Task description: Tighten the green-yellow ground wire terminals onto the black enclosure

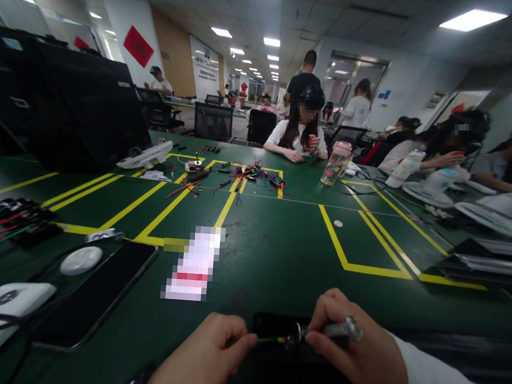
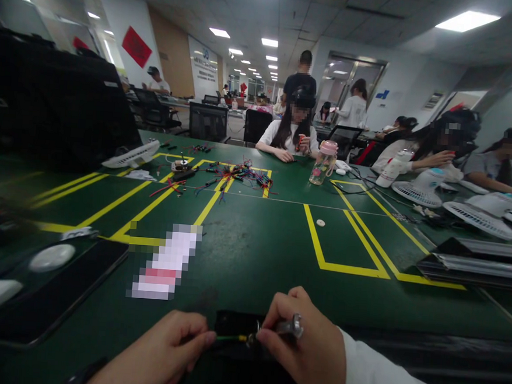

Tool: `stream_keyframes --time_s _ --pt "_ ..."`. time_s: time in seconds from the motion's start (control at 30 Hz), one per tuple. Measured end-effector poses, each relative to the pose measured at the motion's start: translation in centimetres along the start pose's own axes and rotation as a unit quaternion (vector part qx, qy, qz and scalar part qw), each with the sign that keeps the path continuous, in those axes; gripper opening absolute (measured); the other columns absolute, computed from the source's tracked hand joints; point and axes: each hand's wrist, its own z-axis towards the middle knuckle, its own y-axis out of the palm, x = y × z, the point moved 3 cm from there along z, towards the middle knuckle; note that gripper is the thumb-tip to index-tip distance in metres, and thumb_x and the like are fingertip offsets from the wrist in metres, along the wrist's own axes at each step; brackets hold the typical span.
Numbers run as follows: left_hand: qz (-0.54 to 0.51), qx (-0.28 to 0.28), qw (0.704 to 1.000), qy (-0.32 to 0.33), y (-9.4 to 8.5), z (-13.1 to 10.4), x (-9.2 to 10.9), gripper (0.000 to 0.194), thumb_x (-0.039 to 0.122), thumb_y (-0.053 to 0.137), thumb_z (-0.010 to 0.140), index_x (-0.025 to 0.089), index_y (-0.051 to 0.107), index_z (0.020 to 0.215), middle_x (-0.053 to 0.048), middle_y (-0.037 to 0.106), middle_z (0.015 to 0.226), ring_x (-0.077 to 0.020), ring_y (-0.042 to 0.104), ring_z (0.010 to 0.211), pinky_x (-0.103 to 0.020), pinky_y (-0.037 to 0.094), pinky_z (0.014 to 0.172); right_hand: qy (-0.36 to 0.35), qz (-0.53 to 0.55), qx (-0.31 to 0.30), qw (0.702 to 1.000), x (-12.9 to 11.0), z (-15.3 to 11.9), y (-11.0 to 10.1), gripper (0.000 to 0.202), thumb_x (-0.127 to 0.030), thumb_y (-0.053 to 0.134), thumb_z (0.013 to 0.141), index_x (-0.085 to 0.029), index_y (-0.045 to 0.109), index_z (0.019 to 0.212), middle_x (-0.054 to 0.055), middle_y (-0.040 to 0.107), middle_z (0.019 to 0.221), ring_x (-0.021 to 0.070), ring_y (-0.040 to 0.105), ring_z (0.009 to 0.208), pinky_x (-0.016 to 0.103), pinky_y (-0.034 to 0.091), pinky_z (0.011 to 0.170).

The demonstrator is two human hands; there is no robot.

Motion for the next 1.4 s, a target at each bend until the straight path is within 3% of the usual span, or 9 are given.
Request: stream_keyframes --time_s 0.17,0.37,0.9,1.17,1.4 --pt "-0.001 0.003 1.000 0.001 0.1 0.0 -0.3 0.043 0.056 0.044 0.094 0.019 0.049 0.074 0.007 0.044 0.050 -0.0089 0.045 0.036 -0.014 0.028 0.031 0.037 -0.011 0.012 0.999 0.1 -0.5 1.6 0.005 -0.021 0.059 0.090 -0.021 0.057 0.086 0.004 0.056 0.085 0.0205 0.054 0.074 0.034 0.048 0.067" --pt "-0.002 0.002 1.000 0.001 0.0 -0.1 -0.1 0.042 0.055 0.044 0.094 0.019 0.049 0.073 0.007 0.043 0.049 -0.0091 0.045 0.036 -0.014 0.028 0.032 0.024 -0.024 -0.011 0.999 -0.1 -0.2 2.1 0.006 -0.015 0.060 0.088 -0.020 0.056 0.086 0.004 0.059 0.084 0.0204 0.052 0.074 0.031 0.045 0.066" --pt "0.003 0.002 1.000 0.000 0.1 0.0 -0.3 0.044 0.059 0.044 0.092 0.019 0.049 0.073 0.006 0.046 0.052 -0.0083 0.045 0.036 -0.015 0.029 0.032 -0.124 -0.026 -0.111 0.986 -0.3 2.3 0.3 0.014 -0.009 0.069 0.079 -0.018 0.059 0.085 -0.003 0.064 0.078 0.0141 0.053 0.070 0.037 0.034 0.081" --pt "0.002 0.001 1.000 -0.004 0.0 -0.2 -0.3 0.046 0.060 0.043 0.093 0.019 0.050 0.075 0.006 0.046 0.053 -0.0090 0.046 0.038 -0.015 0.029 0.033 -0.028 -0.006 -0.049 0.998 -0.1 0.6 -0.1 0.002 -0.018 0.059 0.088 -0.018 0.057 0.087 0.005 0.055 0.082 0.0203 0.052 0.076 0.030 0.046 0.065" --pt "0.000 0.000 1.000 -0.005 0.0 -0.2 0.0 0.047 0.062 0.044 0.092 0.019 0.049 0.073 0.007 0.044 0.050 -0.0091 0.046 0.037 -0.015 0.030 0.033 0.019 -0.023 -0.023 0.999 -0.4 -0.3 1.5 0.010 -0.014 0.064 0.088 -0.020 0.056 0.086 0.004 0.060 0.084 0.0220 0.053 0.081 0.031 0.046 0.069"
